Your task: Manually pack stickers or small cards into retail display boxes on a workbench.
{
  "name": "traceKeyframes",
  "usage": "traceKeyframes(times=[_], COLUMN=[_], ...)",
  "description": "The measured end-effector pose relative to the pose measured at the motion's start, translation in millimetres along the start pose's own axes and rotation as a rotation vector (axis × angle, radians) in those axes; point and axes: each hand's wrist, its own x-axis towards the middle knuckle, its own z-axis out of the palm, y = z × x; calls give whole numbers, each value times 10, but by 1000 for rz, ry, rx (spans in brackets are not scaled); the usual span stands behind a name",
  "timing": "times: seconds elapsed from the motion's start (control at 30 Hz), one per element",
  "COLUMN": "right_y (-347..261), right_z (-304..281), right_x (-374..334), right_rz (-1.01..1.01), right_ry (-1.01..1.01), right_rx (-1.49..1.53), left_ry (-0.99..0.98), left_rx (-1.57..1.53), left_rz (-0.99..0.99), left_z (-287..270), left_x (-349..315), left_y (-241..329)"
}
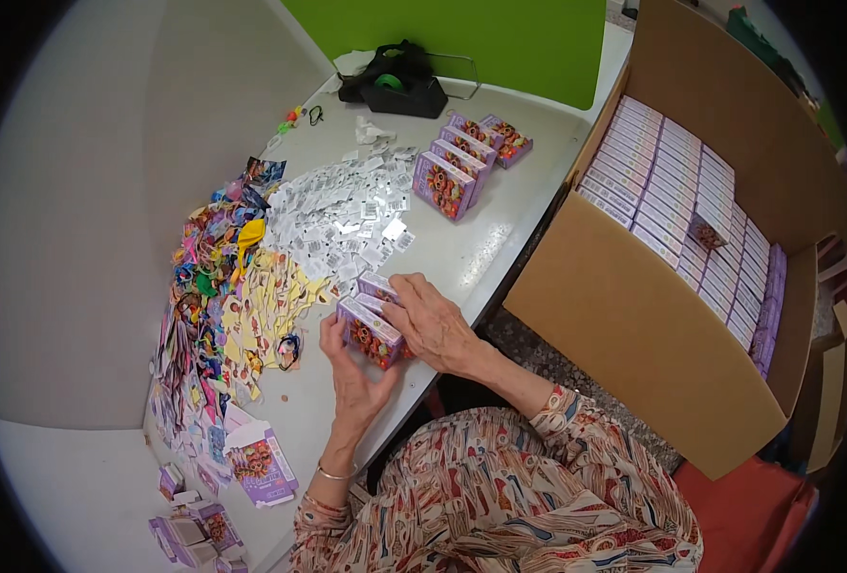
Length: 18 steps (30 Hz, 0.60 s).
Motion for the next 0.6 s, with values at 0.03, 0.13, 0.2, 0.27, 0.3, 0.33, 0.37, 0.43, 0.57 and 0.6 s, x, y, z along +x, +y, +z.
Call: traceKeyframes(times=[0.03, 0.13, 0.2, 0.27, 0.3, 0.33, 0.37, 0.43, 0.57, 0.6], right_y=[35, -23, -43, 34, 69, 72, 103, 189, 290, 296], right_z=[-24, -34, 40, 44, 17, -57, -121, -260, -466, -498], right_x=[-3, -49, -85, -47, -8, 52, 101, 183, 339, 344], right_rz=[55, 75, 14, -4, -21, 43, 40, 39, -19, -19], right_ry=[-48, -66, -40, -19, -1, 12, 14, 152, 292, 301], right_rx=[49, 73, -20, 8, 34, 68, 66, 14, -167, -171], left_ry=[-2, 24, 44, 45, 45, 30, 14, -1, -47, -48], left_rx=[-1, -7, -53, -90, -88, -145, -202, -155, -169, -183], left_rz=[-1, 50, 35, 23, 27, 4, -19, -17, -72, -75], left_z=[43, 136, 262, 318, 351, 374, 384, 393, 419, 440], left_x=[16, 29, -22, 6, 44, 131, 215, 358, 580, 619], left_y=[-7, -16, -88, -121, -136, -83, -37, 28, 155, 180])
